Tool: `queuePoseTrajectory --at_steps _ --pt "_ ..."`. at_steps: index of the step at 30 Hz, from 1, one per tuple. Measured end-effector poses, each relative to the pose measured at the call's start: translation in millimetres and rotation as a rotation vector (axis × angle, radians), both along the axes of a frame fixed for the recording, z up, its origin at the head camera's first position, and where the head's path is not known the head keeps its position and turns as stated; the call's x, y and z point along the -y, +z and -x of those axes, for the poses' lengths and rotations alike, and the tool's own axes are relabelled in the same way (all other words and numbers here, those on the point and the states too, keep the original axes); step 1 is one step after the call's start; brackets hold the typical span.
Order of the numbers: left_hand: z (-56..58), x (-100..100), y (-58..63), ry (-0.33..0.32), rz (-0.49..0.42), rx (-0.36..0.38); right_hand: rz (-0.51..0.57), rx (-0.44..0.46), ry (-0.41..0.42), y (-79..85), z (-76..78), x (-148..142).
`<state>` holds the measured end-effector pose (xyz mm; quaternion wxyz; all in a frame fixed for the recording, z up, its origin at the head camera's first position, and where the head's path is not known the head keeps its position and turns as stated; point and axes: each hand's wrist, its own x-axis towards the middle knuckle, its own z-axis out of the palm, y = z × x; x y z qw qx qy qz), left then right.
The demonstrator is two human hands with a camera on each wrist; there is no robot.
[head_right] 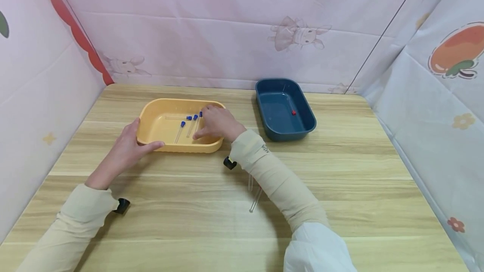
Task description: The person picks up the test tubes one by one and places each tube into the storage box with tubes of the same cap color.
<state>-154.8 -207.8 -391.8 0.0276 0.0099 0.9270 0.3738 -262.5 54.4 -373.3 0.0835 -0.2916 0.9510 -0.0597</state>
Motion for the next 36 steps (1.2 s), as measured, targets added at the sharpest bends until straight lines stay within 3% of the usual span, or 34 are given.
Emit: queuePoseTrajectory --at_steps 10,19,29,36 --pt "0.4 0 0.2 0.002 0.005 0.016 0.036 0.012 0.003 -1.5 2.2 -3" --pt "-0.6 -1 2.3 0.005 0.023 0.036 0.289 -0.045 0.090 3.1 -0.7 -17" --pt "-0.3 -1 1.5 0.003 0.016 0.017 0.523 -0.048 0.000 20.4 -14.6 -47" --pt "-0.5 -1 2.0 0.008 0.022 0.038 0.656 -0.164 -0.079 36.2 -25.3 -74"
